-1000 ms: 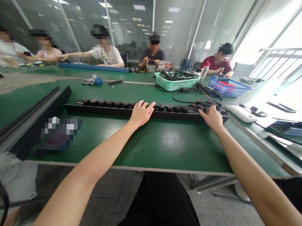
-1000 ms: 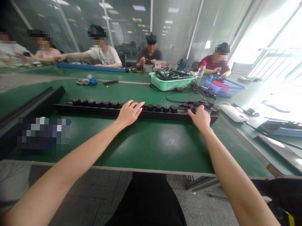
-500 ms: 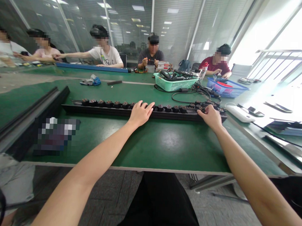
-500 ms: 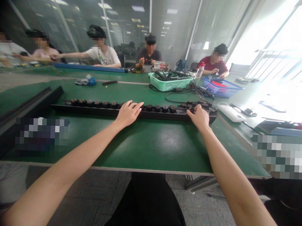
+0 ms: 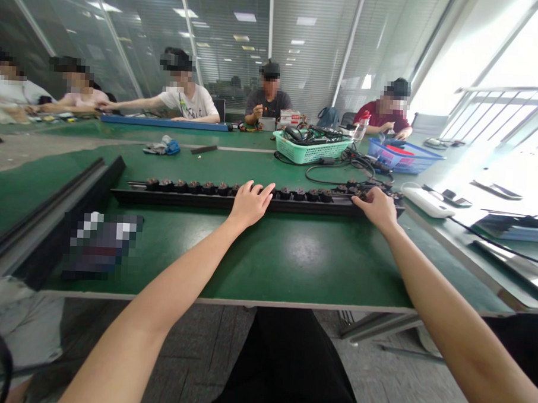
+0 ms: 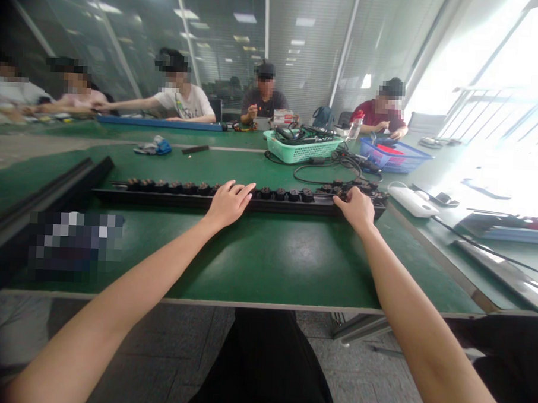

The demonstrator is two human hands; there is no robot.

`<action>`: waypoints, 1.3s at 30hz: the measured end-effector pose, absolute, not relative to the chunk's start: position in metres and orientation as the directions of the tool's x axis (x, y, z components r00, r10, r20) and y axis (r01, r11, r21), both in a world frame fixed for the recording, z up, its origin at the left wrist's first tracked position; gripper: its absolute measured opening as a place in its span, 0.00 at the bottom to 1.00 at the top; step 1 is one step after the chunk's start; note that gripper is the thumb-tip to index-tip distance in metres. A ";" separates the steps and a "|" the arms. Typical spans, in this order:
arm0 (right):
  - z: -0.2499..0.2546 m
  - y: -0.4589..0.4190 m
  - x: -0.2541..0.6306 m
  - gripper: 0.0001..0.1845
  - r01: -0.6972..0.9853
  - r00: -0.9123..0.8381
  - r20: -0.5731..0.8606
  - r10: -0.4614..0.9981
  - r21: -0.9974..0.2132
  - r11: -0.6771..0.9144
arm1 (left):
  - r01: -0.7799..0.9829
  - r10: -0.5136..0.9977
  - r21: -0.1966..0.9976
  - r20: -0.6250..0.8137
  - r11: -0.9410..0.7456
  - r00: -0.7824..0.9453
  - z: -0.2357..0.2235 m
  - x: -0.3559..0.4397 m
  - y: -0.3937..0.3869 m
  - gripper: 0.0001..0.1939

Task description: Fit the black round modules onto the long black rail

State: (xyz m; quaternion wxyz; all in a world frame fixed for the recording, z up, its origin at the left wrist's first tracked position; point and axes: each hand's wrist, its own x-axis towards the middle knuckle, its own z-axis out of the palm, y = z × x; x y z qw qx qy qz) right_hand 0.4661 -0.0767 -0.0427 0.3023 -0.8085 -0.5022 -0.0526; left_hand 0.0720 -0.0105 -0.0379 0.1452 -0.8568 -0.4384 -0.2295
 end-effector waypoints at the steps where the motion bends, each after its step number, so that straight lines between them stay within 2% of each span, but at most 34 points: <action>1: -0.043 -0.076 0.467 0.20 0.844 0.490 0.394 0.778 -0.439 -0.309 | 0.818 0.684 -0.047 0.521 -0.574 0.510 -0.038 0.072 -0.010 0.26; 7: -0.047 -0.074 0.474 0.21 0.835 0.495 0.428 0.756 -0.473 -0.280 | 0.818 0.691 -0.040 0.513 -0.574 0.510 -0.037 0.072 -0.011 0.26; 16: -0.052 -0.071 0.485 0.22 0.814 0.494 0.394 0.775 -0.522 -0.254 | 0.816 0.693 -0.030 0.511 -0.577 0.509 -0.037 0.072 -0.010 0.27; 25: -0.046 -0.077 0.475 0.25 0.844 0.469 0.378 0.798 -0.458 -0.278 | 0.815 0.685 -0.038 0.520 -0.579 0.511 -0.038 0.072 -0.010 0.27; 39: -0.042 -0.082 0.469 0.27 0.842 0.496 0.373 0.784 -0.428 -0.329 | 0.813 0.684 -0.038 0.519 -0.581 0.513 -0.038 0.072 -0.010 0.27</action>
